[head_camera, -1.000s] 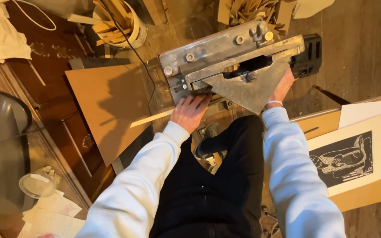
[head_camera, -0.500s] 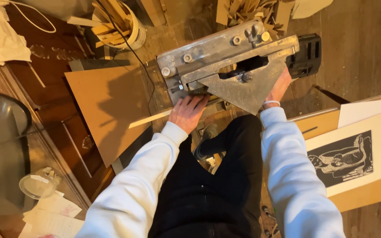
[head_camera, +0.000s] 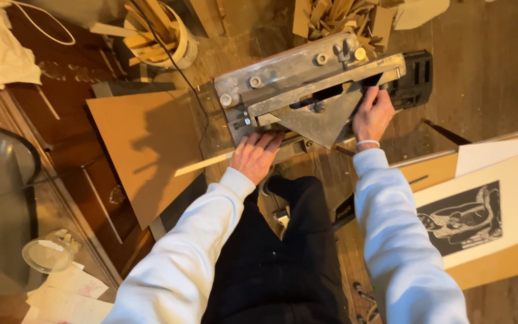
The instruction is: Marking wood frame moldings with a pencil and cutting them using a manual miter chopper.
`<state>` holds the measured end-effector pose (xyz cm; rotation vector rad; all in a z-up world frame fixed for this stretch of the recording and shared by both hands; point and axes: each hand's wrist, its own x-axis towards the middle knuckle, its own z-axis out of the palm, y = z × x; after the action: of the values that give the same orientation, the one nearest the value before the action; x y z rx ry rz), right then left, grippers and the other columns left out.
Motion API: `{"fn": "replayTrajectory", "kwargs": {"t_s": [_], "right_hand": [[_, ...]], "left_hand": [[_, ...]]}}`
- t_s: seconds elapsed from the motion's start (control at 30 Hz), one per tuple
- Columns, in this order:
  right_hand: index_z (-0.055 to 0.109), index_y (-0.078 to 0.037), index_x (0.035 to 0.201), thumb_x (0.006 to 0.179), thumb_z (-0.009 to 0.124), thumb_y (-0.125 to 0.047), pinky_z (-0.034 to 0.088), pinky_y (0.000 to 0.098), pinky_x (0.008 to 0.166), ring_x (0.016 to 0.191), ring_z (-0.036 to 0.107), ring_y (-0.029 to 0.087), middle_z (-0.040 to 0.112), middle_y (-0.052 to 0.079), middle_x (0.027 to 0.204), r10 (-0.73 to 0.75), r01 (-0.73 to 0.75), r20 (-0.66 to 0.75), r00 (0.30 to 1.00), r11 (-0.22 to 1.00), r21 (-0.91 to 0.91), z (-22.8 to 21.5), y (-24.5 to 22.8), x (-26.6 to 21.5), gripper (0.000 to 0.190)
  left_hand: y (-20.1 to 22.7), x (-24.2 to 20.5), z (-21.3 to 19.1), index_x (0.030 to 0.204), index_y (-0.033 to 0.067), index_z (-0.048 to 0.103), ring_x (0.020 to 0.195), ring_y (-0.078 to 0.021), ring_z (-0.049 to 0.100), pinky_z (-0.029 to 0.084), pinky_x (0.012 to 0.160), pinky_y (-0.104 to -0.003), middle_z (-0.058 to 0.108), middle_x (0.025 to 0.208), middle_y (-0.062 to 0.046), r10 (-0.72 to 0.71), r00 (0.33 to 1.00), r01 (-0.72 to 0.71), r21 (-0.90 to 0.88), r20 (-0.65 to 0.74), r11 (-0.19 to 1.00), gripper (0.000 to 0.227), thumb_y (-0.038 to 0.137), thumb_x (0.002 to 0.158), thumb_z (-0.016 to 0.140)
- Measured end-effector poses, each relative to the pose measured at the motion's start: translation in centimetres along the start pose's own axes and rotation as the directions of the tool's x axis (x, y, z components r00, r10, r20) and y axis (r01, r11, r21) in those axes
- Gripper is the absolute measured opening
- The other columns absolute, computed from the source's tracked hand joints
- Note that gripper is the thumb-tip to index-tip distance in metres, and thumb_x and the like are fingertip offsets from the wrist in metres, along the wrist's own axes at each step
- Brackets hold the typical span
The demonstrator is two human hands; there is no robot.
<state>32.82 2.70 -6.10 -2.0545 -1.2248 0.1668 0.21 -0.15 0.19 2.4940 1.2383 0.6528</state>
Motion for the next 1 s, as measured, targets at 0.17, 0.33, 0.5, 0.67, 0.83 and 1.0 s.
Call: {"fn": "replayTrajectory", "kwargs": {"t_s": [0.17, 0.33, 0.5, 0.67, 0.83, 1.0], "right_hand": [[0.062, 0.004, 0.091, 0.111, 0.057, -0.025, 0.045, 0.0448, 0.065, 0.066, 0.055, 0.038, 0.062, 0.023, 0.076, 0.178, -0.177, 0.053, 0.983, 0.984, -0.020, -0.4, -1.1, -0.2, 0.036], [0.066, 0.000, 0.107, 0.106, 0.057, -0.018, 0.051, 0.0413, 0.074, 0.080, 0.060, 0.035, 0.069, 0.020, 0.089, 0.195, -0.206, 0.071, 0.978, 0.951, 0.231, -0.1, -0.1, -0.6, 0.020], [0.069, -0.002, 0.108, 0.095, 0.062, -0.019, 0.052, 0.0447, 0.073, 0.081, 0.068, 0.038, 0.071, 0.023, 0.091, 0.022, -0.023, 0.017, 1.000, 0.995, 0.101, -0.9, -2.4, -0.5, 0.022], [0.065, -0.004, 0.098, 0.107, 0.052, -0.026, 0.049, 0.0509, 0.075, 0.088, 0.063, 0.046, 0.068, 0.024, 0.094, 0.146, -0.149, 0.037, 0.989, 0.987, 0.066, -1.0, -3.6, 0.5, 0.027], [0.065, -0.006, 0.104, 0.110, 0.051, -0.029, 0.049, 0.0514, 0.082, 0.096, 0.062, 0.046, 0.068, 0.022, 0.100, 0.109, -0.114, 0.041, 0.993, 0.986, 0.122, -0.7, -3.2, -0.8, 0.028], [0.063, -0.003, 0.107, 0.106, 0.051, -0.036, 0.049, 0.0502, 0.083, 0.095, 0.063, 0.043, 0.066, 0.022, 0.100, 0.149, -0.159, 0.087, 0.985, 0.980, 0.120, -0.4, -2.3, -0.7, 0.035]], "left_hand": [[0.0, -0.3, -0.1, 0.129, 0.0138, 0.069, 0.097, -0.0250, 0.062, 0.050, 0.085, -0.038, 0.069, 0.117, -0.002, -0.007, 0.997, 0.010, -0.032, 0.079, 0.999, 0.041, 0.012, 0.089, 0.063], [-0.3, -0.3, -0.2, 0.127, 0.0123, 0.069, 0.098, -0.0273, 0.061, 0.050, 0.084, -0.040, 0.068, 0.117, -0.004, 0.022, 0.997, -0.017, -0.067, 0.075, 0.998, 0.037, 0.016, 0.090, 0.068], [-0.3, -0.2, -0.5, 0.125, 0.0110, 0.069, 0.099, -0.0308, 0.061, 0.051, 0.085, -0.043, 0.066, 0.117, -0.007, 0.030, 0.992, -0.017, -0.102, 0.126, 0.995, 0.035, 0.019, 0.091, 0.071], [-0.8, -0.3, 0.6, 0.117, 0.0108, 0.070, 0.101, -0.0333, 0.062, 0.053, 0.088, -0.046, 0.065, 0.117, -0.009, 0.036, 0.995, -0.032, -0.047, 0.091, 0.998, 0.026, 0.021, 0.093, 0.072], [-0.5, -1.0, -0.3, 0.118, 0.0083, 0.070, 0.102, -0.0358, 0.060, 0.053, 0.089, -0.046, 0.065, 0.118, -0.012, 0.050, 0.991, -0.050, -0.007, 0.124, 0.999, 0.026, 0.020, 0.095, 0.073], [-0.5, -0.9, -0.1, 0.118, 0.0061, 0.070, 0.101, -0.0366, 0.060, 0.052, 0.088, -0.047, 0.065, 0.118, -0.014, 0.061, 0.991, -0.067, 0.042, 0.120, 0.997, 0.029, 0.021, 0.094, 0.072]]}}
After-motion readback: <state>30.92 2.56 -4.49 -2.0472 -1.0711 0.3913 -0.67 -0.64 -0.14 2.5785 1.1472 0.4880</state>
